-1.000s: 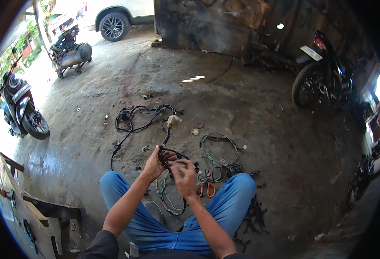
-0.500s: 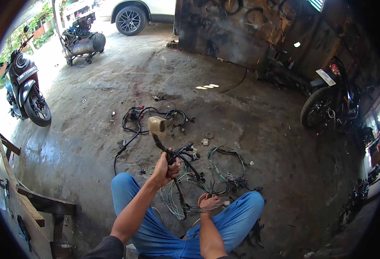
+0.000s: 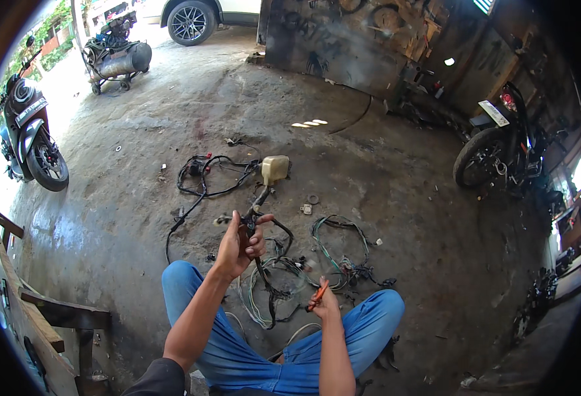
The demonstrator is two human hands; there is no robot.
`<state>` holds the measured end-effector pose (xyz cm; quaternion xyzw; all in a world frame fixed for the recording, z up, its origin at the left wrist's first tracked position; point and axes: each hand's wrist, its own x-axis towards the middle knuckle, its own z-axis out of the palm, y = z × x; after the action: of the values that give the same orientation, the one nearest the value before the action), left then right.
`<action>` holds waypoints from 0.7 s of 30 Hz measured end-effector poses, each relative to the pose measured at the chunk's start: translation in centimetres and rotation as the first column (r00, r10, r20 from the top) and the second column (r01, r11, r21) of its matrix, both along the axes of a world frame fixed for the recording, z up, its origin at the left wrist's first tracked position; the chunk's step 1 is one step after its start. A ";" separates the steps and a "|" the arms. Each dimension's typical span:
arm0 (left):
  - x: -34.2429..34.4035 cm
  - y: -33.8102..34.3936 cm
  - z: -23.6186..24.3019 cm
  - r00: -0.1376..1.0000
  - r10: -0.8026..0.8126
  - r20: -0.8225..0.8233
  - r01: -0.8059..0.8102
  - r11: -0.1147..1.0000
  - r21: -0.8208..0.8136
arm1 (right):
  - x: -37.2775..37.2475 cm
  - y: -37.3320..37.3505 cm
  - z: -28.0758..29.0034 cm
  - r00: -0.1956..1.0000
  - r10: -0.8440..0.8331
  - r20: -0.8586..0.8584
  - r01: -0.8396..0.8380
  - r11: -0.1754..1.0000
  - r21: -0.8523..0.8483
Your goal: Inspecting and repairing a motorcycle wiring harness using scissors.
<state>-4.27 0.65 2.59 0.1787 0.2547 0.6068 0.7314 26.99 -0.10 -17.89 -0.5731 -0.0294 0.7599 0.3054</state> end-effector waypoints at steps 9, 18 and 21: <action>1.8 -0.5 -0.1 0.999 0.015 0.029 -0.016 0.999 0.052 | -0.5 -5.6 12.3 0.995 0.017 0.097 -0.062 0.871 0.488; 3.9 -1.8 -0.5 0.992 -0.079 0.103 0.081 0.997 -0.010 | -4.3 -10.6 21.0 0.996 0.086 0.009 -0.068 0.717 0.694; 4.1 -2.2 -0.2 0.990 -0.103 0.099 0.105 0.994 -0.020 | -4.2 -12.6 19.4 0.906 0.411 0.105 -0.354 0.598 0.719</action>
<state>-0.16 -1.53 2.36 0.1527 0.2163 0.5727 0.7759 22.83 -12.66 1.54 -0.3579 -0.4375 0.7530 0.3369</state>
